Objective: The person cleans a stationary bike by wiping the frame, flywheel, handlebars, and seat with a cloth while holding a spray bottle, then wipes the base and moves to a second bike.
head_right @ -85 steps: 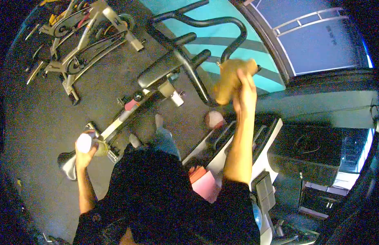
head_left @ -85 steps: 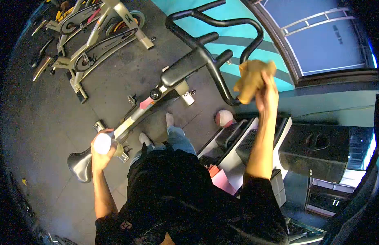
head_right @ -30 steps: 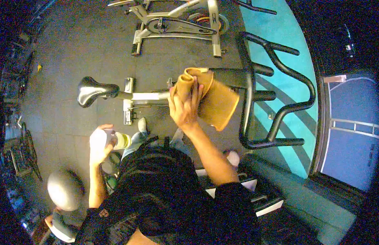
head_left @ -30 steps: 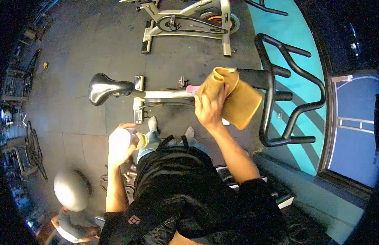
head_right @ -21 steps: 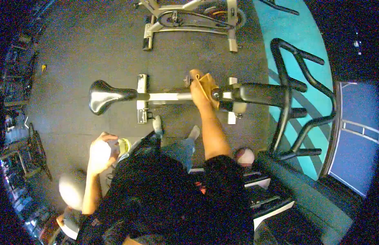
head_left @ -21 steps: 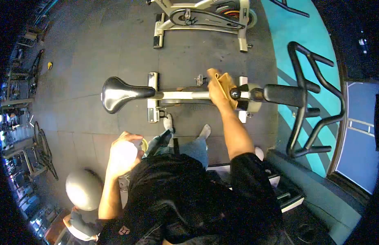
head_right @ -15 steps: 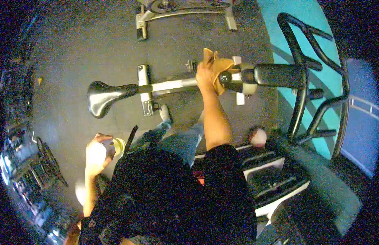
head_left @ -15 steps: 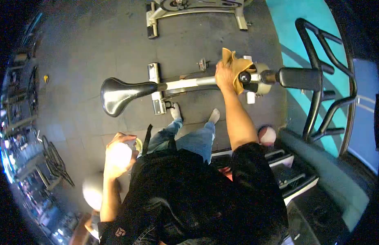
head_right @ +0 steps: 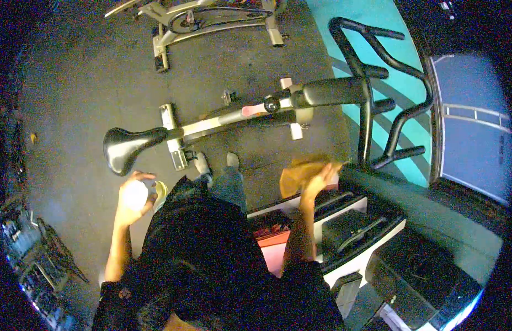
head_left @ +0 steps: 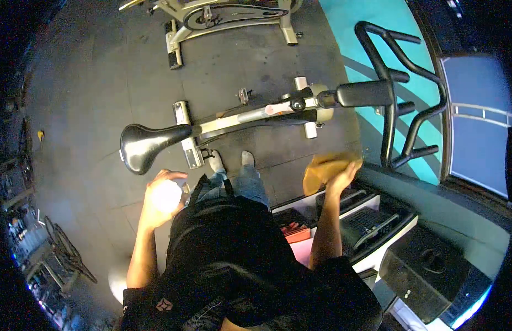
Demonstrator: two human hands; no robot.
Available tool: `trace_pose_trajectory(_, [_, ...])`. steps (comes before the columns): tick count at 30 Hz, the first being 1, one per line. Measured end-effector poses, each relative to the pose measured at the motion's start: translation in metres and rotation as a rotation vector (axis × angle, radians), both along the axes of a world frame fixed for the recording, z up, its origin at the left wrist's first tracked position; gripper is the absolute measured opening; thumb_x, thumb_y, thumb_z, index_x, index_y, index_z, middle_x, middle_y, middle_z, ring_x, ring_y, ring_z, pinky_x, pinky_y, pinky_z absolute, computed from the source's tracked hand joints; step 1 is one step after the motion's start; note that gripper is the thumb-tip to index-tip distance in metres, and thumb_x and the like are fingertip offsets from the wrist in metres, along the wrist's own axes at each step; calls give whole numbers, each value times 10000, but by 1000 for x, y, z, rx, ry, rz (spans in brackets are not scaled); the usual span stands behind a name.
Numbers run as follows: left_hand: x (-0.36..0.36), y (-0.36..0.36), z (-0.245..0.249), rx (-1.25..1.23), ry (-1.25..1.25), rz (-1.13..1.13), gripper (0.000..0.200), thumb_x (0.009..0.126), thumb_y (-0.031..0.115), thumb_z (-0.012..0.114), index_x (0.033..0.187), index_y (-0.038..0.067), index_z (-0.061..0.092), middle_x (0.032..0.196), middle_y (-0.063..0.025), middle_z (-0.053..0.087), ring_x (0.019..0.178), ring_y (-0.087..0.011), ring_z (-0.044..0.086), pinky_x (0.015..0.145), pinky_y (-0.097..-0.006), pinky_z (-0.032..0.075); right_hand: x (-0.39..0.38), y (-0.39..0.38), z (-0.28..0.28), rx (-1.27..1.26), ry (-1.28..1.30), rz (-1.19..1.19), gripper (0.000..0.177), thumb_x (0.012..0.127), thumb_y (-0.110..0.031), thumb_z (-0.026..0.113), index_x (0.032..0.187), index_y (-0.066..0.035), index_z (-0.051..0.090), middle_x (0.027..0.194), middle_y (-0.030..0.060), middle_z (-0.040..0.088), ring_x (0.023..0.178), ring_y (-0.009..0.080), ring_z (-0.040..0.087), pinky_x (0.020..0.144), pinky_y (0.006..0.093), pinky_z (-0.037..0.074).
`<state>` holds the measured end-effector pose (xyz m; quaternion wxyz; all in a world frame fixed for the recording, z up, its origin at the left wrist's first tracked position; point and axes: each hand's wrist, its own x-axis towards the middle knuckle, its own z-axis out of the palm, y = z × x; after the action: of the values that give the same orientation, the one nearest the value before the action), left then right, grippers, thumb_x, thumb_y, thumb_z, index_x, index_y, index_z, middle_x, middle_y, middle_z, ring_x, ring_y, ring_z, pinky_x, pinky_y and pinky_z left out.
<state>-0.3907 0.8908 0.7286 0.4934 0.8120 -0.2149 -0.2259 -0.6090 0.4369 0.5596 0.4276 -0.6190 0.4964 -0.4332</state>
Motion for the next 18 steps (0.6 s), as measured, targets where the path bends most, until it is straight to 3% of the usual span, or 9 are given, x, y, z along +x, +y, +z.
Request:
trace_pose_trajectory(3, [-8, -14, 7, -20, -23, -70, 455, 564, 54, 688, 1018, 45, 655, 849, -109, 618, 775, -241, 594, 718, -346, 479, 104, -8, 64, 324, -373, -41, 484, 971, -317, 492, 1366, -40, 449, 1386, 141, 469, 1230, 271, 463, 1052, 417, 357])
trace_pose_trajectory(5, [-13, -20, 15, 3, -9, -54, 452, 570, 54, 691, 1021, 40, 652, 847, -110, 618, 772, -236, 593, 718, -336, 475, 157, -34, 21, 152, -430, 168, 508, 960, -340, 499, 1325, 12, 459, 1294, 146, 513, 1167, 262, 484, 1018, 390, 370])
trace_pose_trajectory(7, [-23, -26, 20, 4, 70, 24, 438, 592, 36, 689, 1028, 30, 644, 853, -109, 621, 766, -222, 593, 719, -314, 472, 214, 12, 21, -27, -144, -190, 542, 992, -360, 440, 1314, 76, 436, 1343, 253, 476, 1197, 370, 464, 1051, 414, 326])
trace_pose_trajectory(9, [-30, -31, 23, 1, -10, 25, 429, 603, 24, 684, 1030, 31, 643, 854, -106, 622, 767, -215, 594, 720, -314, 475, 217, 66, 39, 54, -154, -62, 398, 999, -263, 440, 1213, 68, 497, 1243, 304, 511, 1139, 401, 492, 994, 447, 367])
trace_pose_trajectory(11, [-38, -40, 29, 50, -41, 48, 417, 635, 11, 682, 1049, 33, 634, 865, -93, 626, 787, -191, 600, 734, -310, 483, 199, 130, -45, -34, -256, 472, 319, 986, -226, 490, 1091, 75, 519, 1020, 243, 575, 998, 358, 536, 903, 440, 420])
trace_pose_trajectory(12, [-43, -40, 28, 59, -35, 21, 417, 635, 11, 682, 1049, 33, 634, 865, -93, 626, 787, -191, 600, 734, -310, 483, 184, 164, 2, 129, 171, 619, 340, 998, -262, 452, 1092, 54, 531, 1037, 235, 583, 1001, 331, 543, 892, 434, 421])
trace_pose_trajectory(14, [-47, -38, 23, 141, -5, 95, 422, 647, 21, 691, 1064, 30, 624, 872, -87, 624, 805, -175, 600, 743, -302, 486, 178, 199, 3, 190, 205, 579, 395, 1002, -326, 435, 1113, 39, 540, 1063, 226, 588, 1006, 316, 550, 906, 423, 418])
trace_pose_trajectory(16, [-54, -39, 31, 213, -82, 48, 436, 664, 28, 698, 1091, 36, 610, 883, -85, 622, 819, -177, 604, 751, -303, 490, 177, 191, 8, 625, -94, 458, 478, 994, -400, 441, 1180, 30, 539, 1127, 215, 587, 1086, 310, 534, 965, 407, 399])
trace_pose_trajectory(18, [-59, -42, 35, 149, 28, 160, 443, 685, 37, 703, 1115, 45, 598, 893, -88, 627, 822, -183, 604, 753, -309, 495, 170, 174, -42, 753, -171, 232, 611, 985, -497, 405, 1290, 23, 505, 1275, 205, 565, 1190, 292, 518, 985, 377, 396])
